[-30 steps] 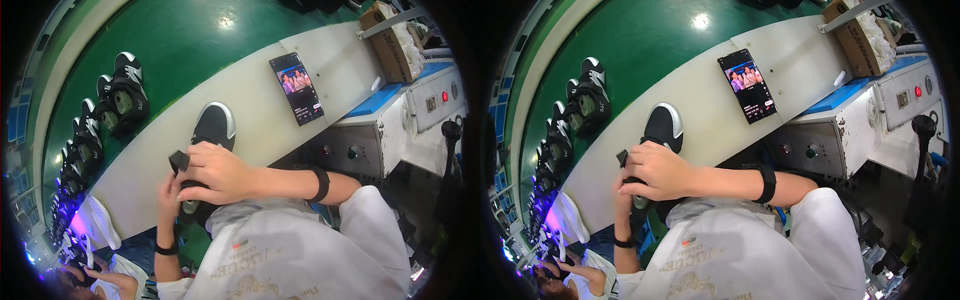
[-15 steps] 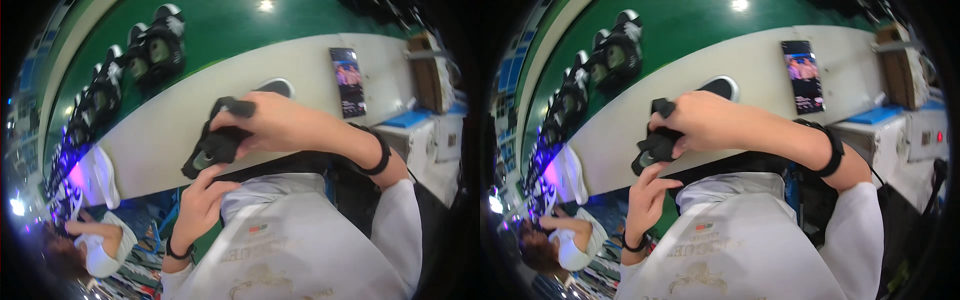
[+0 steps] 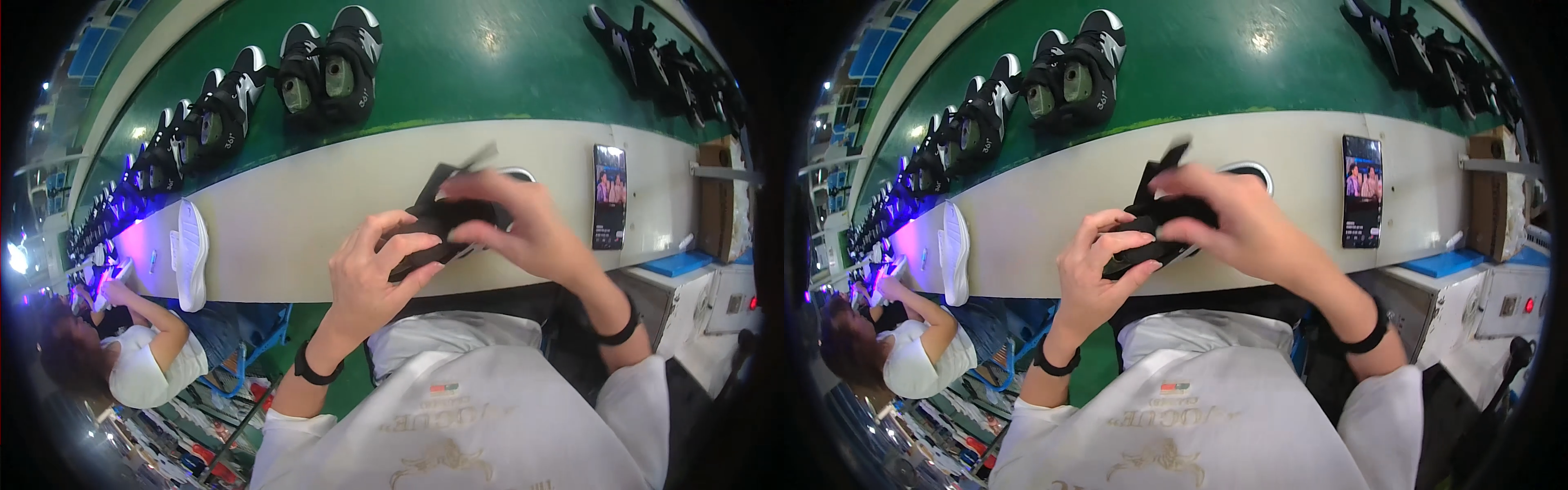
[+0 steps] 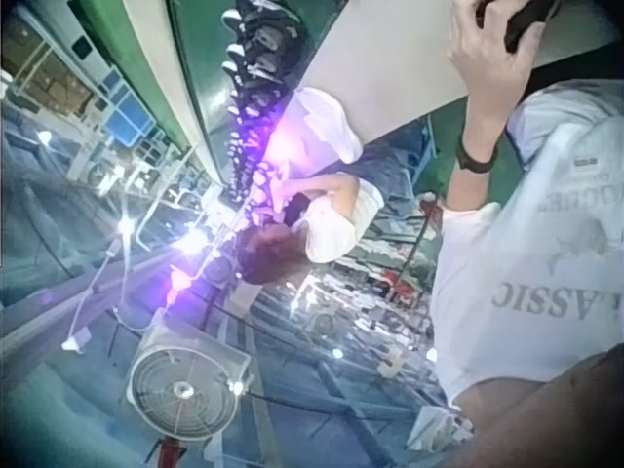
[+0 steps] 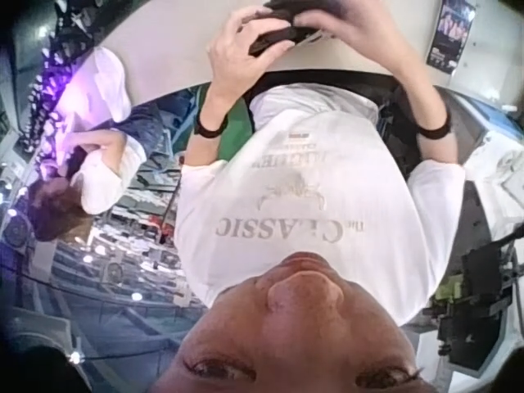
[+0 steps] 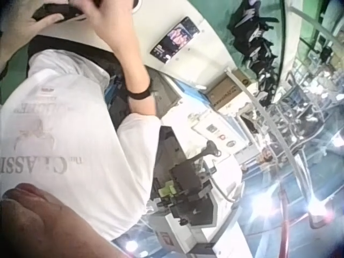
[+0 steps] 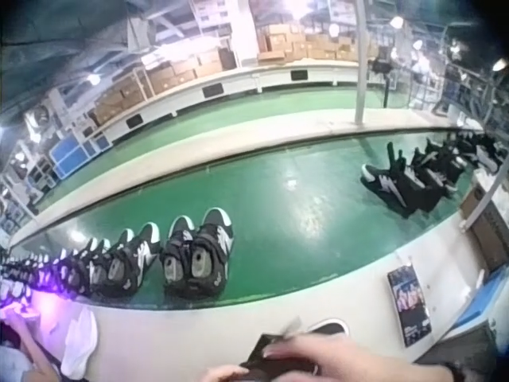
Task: The recorder is inspecting and adjusting shoe components on an assembly line.
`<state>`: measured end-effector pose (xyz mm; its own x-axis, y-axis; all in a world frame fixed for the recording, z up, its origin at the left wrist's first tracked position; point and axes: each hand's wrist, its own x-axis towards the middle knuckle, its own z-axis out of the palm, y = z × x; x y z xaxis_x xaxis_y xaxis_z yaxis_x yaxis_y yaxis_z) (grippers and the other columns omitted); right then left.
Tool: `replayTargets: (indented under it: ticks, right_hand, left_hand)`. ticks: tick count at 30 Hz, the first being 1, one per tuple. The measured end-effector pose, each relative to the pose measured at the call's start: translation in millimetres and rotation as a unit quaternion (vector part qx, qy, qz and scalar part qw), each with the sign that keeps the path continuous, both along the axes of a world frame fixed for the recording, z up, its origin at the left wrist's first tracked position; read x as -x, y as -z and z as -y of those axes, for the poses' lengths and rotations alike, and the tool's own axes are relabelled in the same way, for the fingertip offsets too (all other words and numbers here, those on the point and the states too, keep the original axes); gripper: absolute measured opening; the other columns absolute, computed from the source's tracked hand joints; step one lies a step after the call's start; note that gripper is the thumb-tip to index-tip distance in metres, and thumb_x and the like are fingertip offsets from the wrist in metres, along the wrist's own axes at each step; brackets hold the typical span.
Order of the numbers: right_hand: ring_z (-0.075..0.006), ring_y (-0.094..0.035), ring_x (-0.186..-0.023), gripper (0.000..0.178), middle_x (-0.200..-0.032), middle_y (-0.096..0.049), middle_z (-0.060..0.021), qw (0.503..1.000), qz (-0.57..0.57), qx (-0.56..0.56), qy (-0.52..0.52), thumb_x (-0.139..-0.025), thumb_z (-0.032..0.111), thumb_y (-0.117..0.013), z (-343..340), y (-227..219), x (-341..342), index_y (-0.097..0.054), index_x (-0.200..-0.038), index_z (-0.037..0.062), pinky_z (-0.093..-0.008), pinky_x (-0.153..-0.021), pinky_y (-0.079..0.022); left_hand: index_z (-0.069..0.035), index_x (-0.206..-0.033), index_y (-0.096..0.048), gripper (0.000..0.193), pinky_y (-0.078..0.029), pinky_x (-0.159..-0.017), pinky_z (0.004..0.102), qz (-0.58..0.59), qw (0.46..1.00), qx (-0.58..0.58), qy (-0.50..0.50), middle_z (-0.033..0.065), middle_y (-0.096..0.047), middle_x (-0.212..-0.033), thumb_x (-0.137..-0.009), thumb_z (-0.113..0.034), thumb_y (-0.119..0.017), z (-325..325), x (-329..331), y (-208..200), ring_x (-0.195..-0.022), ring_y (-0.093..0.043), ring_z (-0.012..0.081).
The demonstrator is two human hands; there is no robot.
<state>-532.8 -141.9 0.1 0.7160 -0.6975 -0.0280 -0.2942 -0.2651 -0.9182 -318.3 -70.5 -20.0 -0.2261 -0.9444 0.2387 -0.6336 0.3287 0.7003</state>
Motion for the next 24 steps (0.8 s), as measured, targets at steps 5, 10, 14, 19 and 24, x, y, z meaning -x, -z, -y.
replayTargets:
  ticks: [5, 10, 14, 19, 24]
  right_hand:
    - [-0.0264, -0.067, -0.097, 0.033, -0.107, -0.070, -0.0120, 0.926, 0.179, -0.014, 0.332, -0.079, -0.001, -0.072, -5.0, 14.0, -20.6, -0.066, -0.111, 0.0012, -0.0341, -0.082, -0.054]
    - [-0.0249, -0.061, -0.080, 0.015, -0.085, -0.064, -0.0110, 0.922, 0.243, 0.002, 0.302, -0.082, 0.000, -0.068, -14.5, 26.9, -40.3, -0.068, -0.097, -0.0007, -0.0341, -0.070, -0.049]
    - [-0.0271, -0.053, -0.068, 0.008, -0.075, -0.056, -0.0105, 0.933, 0.185, 0.102, 0.291, -0.080, 0.002, -0.068, -10.4, 31.7, -48.8, -0.064, -0.086, -0.0007, -0.0360, -0.061, -0.043]
    - [-0.0288, -0.054, -0.070, 0.011, -0.074, -0.057, -0.0087, 0.947, 0.144, 0.170, 0.233, -0.076, 0.004, -0.070, 0.3, 41.5, -42.1, -0.062, -0.082, 0.0013, -0.0379, -0.060, -0.045]
    - [-0.0337, -0.065, -0.107, 0.024, -0.100, -0.067, -0.0121, 0.950, 0.020, 0.306, 0.063, -0.076, 0.016, -0.076, -19.9, 24.6, -15.5, -0.065, -0.093, 0.0030, -0.0433, -0.094, -0.053]
  left_hand:
    - [-0.016, -0.098, -0.069, 0.027, -0.053, -0.069, 0.0358, -0.003, 1.000, -0.028, -0.003, 0.0032, -0.065, -0.105, -0.074, -0.018, -0.081, 7.3, -4.2, -8.1, -0.083, -0.066, 0.0214]
    - [-0.008, -0.109, -0.062, 0.029, -0.054, -0.072, 0.0332, -0.077, 0.982, -0.146, -0.089, 0.0076, -0.067, -0.103, -0.083, -0.013, -0.074, 26.8, 3.0, -6.6, -0.081, -0.069, 0.0239]
    - [-0.006, -0.116, -0.055, 0.029, -0.052, -0.067, 0.0325, -0.153, 0.961, -0.210, -0.096, 0.0092, -0.068, -0.096, -0.091, -0.013, -0.068, 37.2, 8.0, 21.1, -0.076, -0.066, 0.0220]
    - [-0.005, -0.116, -0.053, 0.023, -0.050, -0.066, 0.0299, -0.212, 0.950, -0.219, -0.067, 0.0076, -0.065, -0.090, -0.096, -0.013, -0.062, 43.2, 3.8, 49.0, -0.074, -0.062, 0.0128]
    - [-0.004, -0.113, -0.059, 0.021, -0.050, -0.069, 0.0231, -0.352, 0.856, -0.356, -0.130, 0.0039, -0.066, -0.093, -0.094, -0.009, -0.064, 44.7, -1.8, 41.0, -0.081, -0.062, 0.0091]
